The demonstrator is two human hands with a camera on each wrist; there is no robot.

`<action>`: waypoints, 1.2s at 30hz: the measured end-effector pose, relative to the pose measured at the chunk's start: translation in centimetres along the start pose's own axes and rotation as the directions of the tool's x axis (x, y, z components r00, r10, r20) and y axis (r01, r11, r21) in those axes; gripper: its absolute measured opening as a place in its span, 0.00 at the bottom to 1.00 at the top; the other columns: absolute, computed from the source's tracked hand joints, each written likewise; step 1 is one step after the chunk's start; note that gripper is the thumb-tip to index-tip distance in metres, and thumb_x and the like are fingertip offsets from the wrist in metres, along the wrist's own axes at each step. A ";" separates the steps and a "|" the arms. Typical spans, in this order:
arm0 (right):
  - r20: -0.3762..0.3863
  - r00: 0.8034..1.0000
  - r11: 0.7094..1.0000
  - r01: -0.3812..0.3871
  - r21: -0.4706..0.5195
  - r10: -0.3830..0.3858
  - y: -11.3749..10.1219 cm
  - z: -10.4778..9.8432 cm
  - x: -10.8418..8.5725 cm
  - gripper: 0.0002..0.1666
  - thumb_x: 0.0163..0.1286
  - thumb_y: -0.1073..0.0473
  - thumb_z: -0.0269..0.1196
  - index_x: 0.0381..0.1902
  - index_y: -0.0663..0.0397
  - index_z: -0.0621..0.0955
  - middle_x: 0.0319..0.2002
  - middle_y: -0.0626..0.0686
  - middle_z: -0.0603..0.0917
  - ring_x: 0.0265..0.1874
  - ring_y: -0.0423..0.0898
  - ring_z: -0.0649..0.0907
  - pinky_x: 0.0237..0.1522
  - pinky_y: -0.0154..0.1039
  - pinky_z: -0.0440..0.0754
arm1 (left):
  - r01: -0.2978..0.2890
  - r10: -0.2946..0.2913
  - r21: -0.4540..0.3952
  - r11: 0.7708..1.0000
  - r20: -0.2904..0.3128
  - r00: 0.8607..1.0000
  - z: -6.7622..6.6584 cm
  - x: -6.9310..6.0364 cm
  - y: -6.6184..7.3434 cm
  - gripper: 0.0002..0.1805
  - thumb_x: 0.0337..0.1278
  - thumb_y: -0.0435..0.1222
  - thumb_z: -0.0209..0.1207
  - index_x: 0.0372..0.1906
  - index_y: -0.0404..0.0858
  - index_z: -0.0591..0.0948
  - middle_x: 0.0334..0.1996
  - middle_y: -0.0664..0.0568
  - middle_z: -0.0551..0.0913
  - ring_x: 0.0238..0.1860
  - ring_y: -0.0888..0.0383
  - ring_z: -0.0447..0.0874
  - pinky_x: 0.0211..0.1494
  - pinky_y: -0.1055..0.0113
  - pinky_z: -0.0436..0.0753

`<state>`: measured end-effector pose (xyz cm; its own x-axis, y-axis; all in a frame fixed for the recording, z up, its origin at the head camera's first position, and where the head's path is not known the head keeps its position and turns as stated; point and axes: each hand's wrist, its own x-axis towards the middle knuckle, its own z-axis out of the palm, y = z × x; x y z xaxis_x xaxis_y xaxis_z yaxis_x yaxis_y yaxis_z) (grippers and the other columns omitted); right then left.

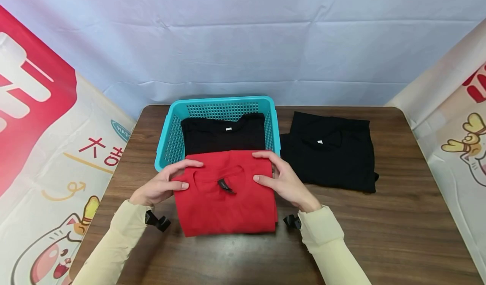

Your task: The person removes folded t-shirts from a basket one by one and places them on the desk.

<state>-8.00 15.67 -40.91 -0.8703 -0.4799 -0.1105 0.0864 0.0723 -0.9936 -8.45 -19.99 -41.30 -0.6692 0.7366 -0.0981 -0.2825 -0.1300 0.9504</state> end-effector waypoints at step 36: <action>0.282 0.959 0.999 -0.033 -0.023 0.038 4.6 1.1 -1.5 0.20 0.70 0.63 0.58 0.58 0.57 0.71 0.43 0.59 0.83 0.35 0.51 0.88 0.40 0.46 0.86 | 0.154 -0.135 -0.077 0.985 0.210 0.968 -0.9 -2.1 -4.5 0.36 0.58 0.24 0.52 0.72 0.41 0.57 0.63 0.46 0.68 0.59 0.54 0.76 0.55 0.60 0.82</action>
<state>-5.77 15.74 -45.39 -0.6944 -0.7038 -0.1497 0.1036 0.1081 -0.9887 -6.42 -21.56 -45.62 -0.4655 0.8702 -0.1615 -0.4344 -0.0657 0.8983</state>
